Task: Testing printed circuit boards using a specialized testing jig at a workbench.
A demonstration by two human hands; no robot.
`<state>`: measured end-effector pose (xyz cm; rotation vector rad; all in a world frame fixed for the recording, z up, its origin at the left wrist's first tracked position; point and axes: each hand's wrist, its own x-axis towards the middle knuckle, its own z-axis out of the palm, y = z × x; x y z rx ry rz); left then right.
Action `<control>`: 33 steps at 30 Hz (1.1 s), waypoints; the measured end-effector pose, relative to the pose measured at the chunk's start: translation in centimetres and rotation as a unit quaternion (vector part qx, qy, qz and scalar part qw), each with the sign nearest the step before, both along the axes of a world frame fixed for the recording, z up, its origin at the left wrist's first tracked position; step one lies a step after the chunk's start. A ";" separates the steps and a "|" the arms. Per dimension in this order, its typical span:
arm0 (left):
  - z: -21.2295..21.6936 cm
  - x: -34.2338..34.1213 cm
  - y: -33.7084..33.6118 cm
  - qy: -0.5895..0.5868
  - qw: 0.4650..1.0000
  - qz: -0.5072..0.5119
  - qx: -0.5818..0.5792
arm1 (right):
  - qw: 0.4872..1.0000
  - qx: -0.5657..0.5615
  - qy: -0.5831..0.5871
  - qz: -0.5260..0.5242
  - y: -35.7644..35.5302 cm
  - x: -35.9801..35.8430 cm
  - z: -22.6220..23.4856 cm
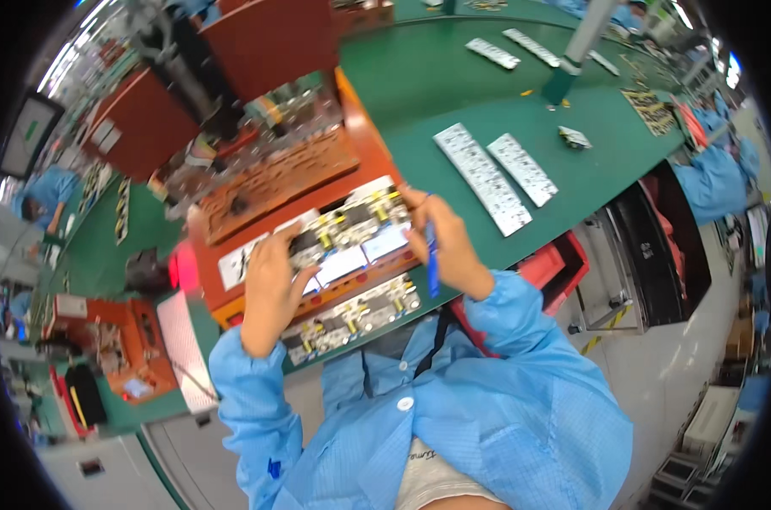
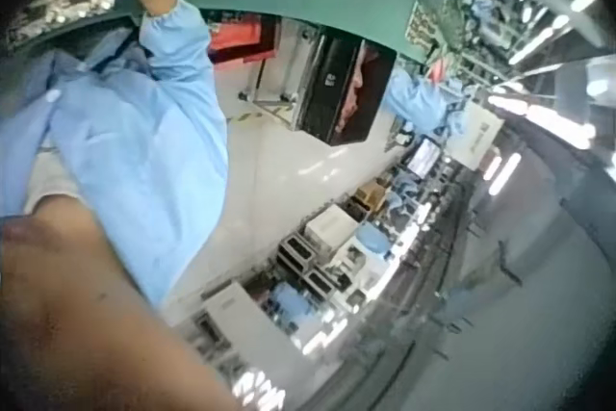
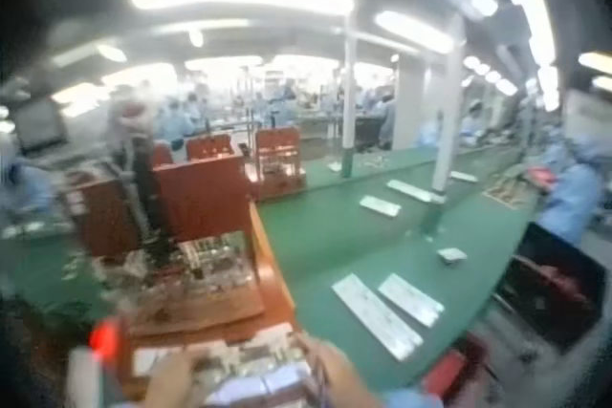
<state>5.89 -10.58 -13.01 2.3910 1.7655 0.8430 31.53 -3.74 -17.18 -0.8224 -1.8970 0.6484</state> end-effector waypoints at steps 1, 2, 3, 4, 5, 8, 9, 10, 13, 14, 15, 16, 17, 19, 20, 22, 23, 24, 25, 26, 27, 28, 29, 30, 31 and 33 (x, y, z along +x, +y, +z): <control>-0.3 0.0 -0.1 0.005 1.000 0.011 0.012 | 1.000 0.019 0.001 0.003 0.1 -0.3 -0.2; -0.3 0.1 -0.3 0.028 0.998 0.038 0.033 | 1.000 0.027 -0.014 -0.001 0.0 -0.6 -0.2; -0.1 0.3 -0.8 0.050 0.995 0.064 0.051 | 0.999 0.032 -0.030 -0.008 -0.1 -0.8 -0.2; 0.3 0.5 -1.6 0.041 0.991 0.111 0.063 | 0.998 0.035 -0.034 -0.028 -0.3 -0.9 -0.2; 0.4 0.5 -2.4 0.032 0.985 0.156 0.074 | 0.999 0.017 -0.022 -0.027 -0.5 -0.9 -0.2; -3.1 -0.6 -5.3 -0.187 0.951 0.238 0.056 | 1.000 -0.005 -0.003 -0.015 -0.6 -1.0 0.5; -3.9 -0.4 -5.7 -0.242 0.940 0.238 0.044 | 1.000 -0.013 -0.001 -0.007 -0.7 -1.0 0.5; -4.5 -0.2 -5.8 -0.296 0.924 0.239 0.032 | 1.000 -0.006 0.004 -0.011 -0.7 -1.0 0.4; -5.4 0.0 -5.3 -0.287 0.935 0.199 0.059 | 0.999 -0.010 0.022 -0.023 -0.7 -1.1 -0.3; -5.5 0.2 -5.0 -0.289 0.935 0.194 0.064 | 0.999 -0.009 0.022 -0.024 -0.6 -1.0 -0.4; -5.7 0.0 -5.1 -0.289 0.936 0.193 0.064 | 0.999 -0.010 0.027 -0.016 -0.6 -0.9 -0.5; -6.0 -0.4 -5.2 -0.275 0.941 0.183 0.080 | 0.999 -0.010 0.032 -0.010 -0.6 -0.9 -0.4; -6.1 -0.8 -5.1 -0.261 0.945 0.172 0.096 | 0.999 -0.009 0.033 -0.012 -0.5 -0.9 -0.2; -5.6 -1.6 -4.8 -0.266 0.944 0.161 0.109 | 1.000 -0.014 0.006 -0.007 -0.3 -1.5 0.3; -5.3 -2.0 -4.7 -0.271 0.942 0.154 0.122 | 0.998 -0.053 0.027 0.021 0.3 -1.8 0.0; -5.2 -3.8 -3.5 -0.309 0.934 0.150 0.104 | 0.998 -0.041 0.041 0.034 2.2 -2.9 -0.5; -5.0 -5.0 -3.6 -0.343 0.920 0.164 0.092 | 0.996 -0.030 0.055 0.068 3.1 -4.0 -0.5; -5.3 -5.9 -3.1 -0.344 0.921 0.164 0.079 | 0.998 -0.027 0.025 0.046 3.6 -4.4 -0.1; -5.5 -6.6 -2.5 -0.342 0.922 0.171 0.067 | 0.999 -0.025 -0.002 0.032 4.0 -4.8 0.3; -5.5 -7.0 -1.8 -0.332 0.928 0.152 0.071 | 1.000 0.003 -0.003 0.016 4.5 -4.9 0.2; -5.4 -7.3 -1.0 -0.322 0.934 0.133 0.075 | 1.000 0.030 -0.002 -0.001 5.0 -4.8 0.0; -5.1 -7.5 -0.3 -0.339 0.932 0.110 0.060 | 1.000 -0.022 -0.002 0.006 5.2 -4.6 0.4; -4.5 -7.6 -0.2 -0.353 0.930 0.093 0.047 | 0.997 -0.075 -0.001 0.021 5.3 -4.5 1.1; -4.5 -7.7 0.3 -0.380 0.920 0.077 0.057 | 0.998 -0.062 0.004 0.026 5.2 -4.4 1.5; -4.6 -7.9 0.9 -0.407 0.909 0.058 0.069 | 0.998 -0.048 0.010 0.029 5.5 -4.6 1.7; -4.5 -8.5 1.7 -0.388 0.918 0.059 0.061 | 0.993 -0.005 0.081 0.088 6.9 -5.5 0.7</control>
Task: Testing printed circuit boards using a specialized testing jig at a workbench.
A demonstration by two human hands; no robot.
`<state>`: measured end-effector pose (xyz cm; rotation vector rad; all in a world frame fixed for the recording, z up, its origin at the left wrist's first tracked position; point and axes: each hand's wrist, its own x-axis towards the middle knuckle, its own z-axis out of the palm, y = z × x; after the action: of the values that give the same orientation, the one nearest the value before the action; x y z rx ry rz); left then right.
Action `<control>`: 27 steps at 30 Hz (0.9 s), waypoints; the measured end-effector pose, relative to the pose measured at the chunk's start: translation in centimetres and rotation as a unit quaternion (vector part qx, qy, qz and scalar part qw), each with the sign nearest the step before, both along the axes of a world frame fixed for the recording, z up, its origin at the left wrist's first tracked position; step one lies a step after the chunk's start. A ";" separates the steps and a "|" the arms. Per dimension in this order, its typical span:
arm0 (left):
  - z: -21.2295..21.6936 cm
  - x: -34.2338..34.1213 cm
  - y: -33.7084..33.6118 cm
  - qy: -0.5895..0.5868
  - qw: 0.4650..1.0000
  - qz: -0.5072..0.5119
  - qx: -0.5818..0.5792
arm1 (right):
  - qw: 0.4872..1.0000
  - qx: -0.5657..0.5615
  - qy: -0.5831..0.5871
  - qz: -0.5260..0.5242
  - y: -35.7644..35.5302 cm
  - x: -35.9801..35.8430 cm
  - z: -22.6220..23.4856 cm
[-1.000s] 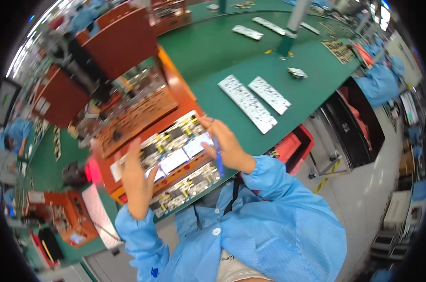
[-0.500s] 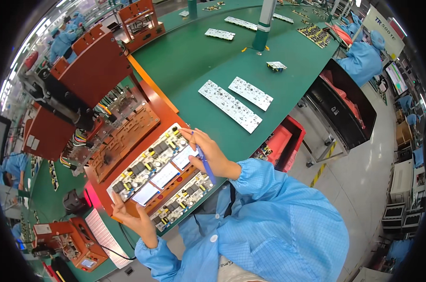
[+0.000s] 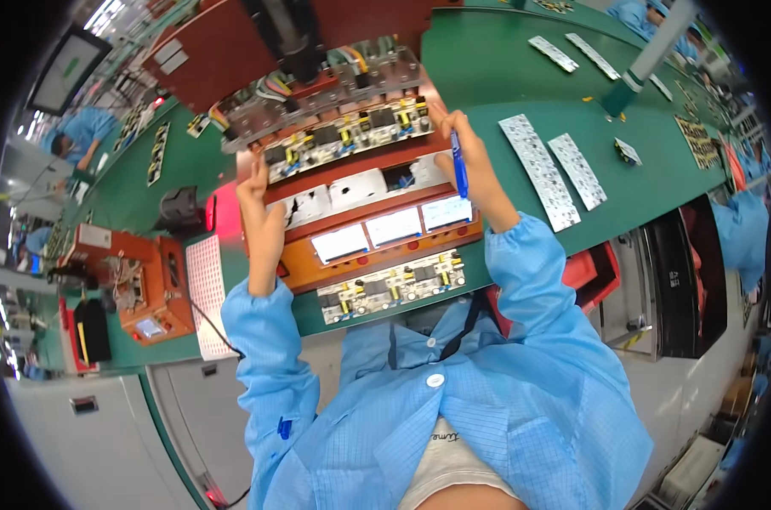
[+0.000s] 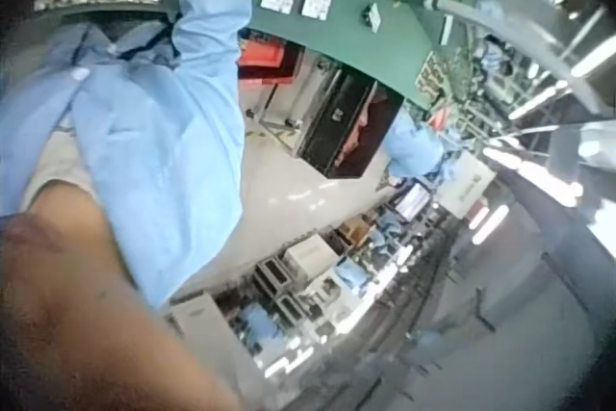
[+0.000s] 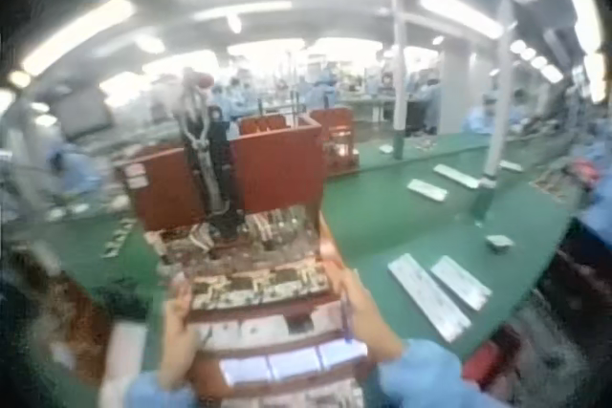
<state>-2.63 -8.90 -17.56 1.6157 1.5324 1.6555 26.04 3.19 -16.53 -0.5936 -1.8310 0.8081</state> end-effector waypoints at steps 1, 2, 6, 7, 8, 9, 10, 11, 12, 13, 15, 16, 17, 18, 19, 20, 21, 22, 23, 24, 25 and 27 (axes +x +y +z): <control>-0.1 -0.5 0.1 0.015 1.000 0.016 -0.021 | 0.999 -0.039 -0.011 0.019 0.4 -0.2 -0.2; -0.2 -0.9 0.0 0.015 0.999 0.025 -0.024 | 0.999 -0.041 -0.011 0.028 0.9 -0.6 -0.3; 0.7 -0.8 0.7 0.036 0.997 0.044 -0.054 | 0.996 -0.058 -0.068 0.019 1.8 -0.4 -0.2; 0.7 -0.8 0.8 0.015 0.999 0.034 -0.034 | 0.997 -0.030 -0.062 0.023 1.8 -0.5 -0.3; 0.7 -0.7 0.7 -0.006 1.000 0.024 -0.014 | 0.998 -0.003 -0.056 0.027 1.8 -0.5 -0.4; 1.1 -0.3 0.6 -0.020 0.999 0.026 -0.020 | 0.998 -0.003 -0.056 0.026 2.0 -0.6 -0.4; 0.9 -0.5 0.7 -0.020 0.999 0.026 -0.020 | 0.998 -0.016 -0.041 0.043 2.1 -0.7 -0.3; 0.6 -0.9 1.0 -0.013 0.999 0.031 -0.020 | 0.997 -0.029 -0.026 0.061 2.2 -0.9 -0.3; 0.3 -1.3 1.0 -0.006 0.999 0.037 -0.021 | 0.997 -0.031 -0.026 0.061 2.6 -1.2 -0.6; 0.0 -1.5 1.2 -0.005 0.999 0.038 -0.022 | 0.997 -0.009 -0.064 0.032 3.3 -1.6 -1.0; -0.3 -1.8 1.4 0.092 0.988 0.107 -0.066 | 0.992 0.040 -0.120 -0.009 4.2 -2.2 -1.4; -0.4 -1.9 1.3 0.092 0.988 0.109 -0.067 | 0.992 0.040 -0.120 -0.008 4.3 -2.2 -1.4; -0.4 -2.0 1.2 0.099 0.986 0.116 -0.068 | 0.990 0.032 -0.135 -0.001 4.4 -2.1 -1.4; -0.3 -1.9 1.0 0.105 0.984 0.123 -0.069 | 0.988 0.024 -0.150 0.006 4.4 -2.0 -1.1; -0.2 -1.7 0.9 0.104 0.984 0.125 -0.070 | 0.988 0.024 -0.150 0.008 4.1 -1.9 -0.9; 0.0 -1.5 0.8 0.087 0.989 0.105 -0.050 | 0.989 0.011 -0.144 0.009 3.5 -1.6 -0.7; 0.4 -1.1 0.6 0.069 0.994 0.085 -0.030 | 0.990 -0.001 -0.138 0.010 3.2 -1.3 -0.5; 0.9 -0.8 0.5 0.068 0.994 0.086 -0.030 | 0.990 -0.001 -0.140 0.012 3.2 -1.1 -0.7; 1.6 -0.5 0.5 0.056 0.994 0.084 -0.050 | 0.990 0.019 -0.140 0.008 3.4 -0.9 -0.9; 2.1 -0.3 0.1 0.044 0.993 0.086 -0.071 | 0.989 0.038 -0.139 0.008 3.2 -1.1 -1.1; 2.1 -0.4 -0.1 0.049 0.991 0.096 -0.074 | 0.989 0.037 -0.141 0.013 2.5 -1.4 -0.2; 2.2 0.0 -1.5 0.054 0.988 0.129 -0.070 | 0.983 -0.095 -0.129 -0.091 0.9 -1.9 2.4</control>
<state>-2.63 -10.37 -15.36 1.5082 1.9369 1.5639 24.11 4.11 -14.12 -1.0140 -1.9087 0.8166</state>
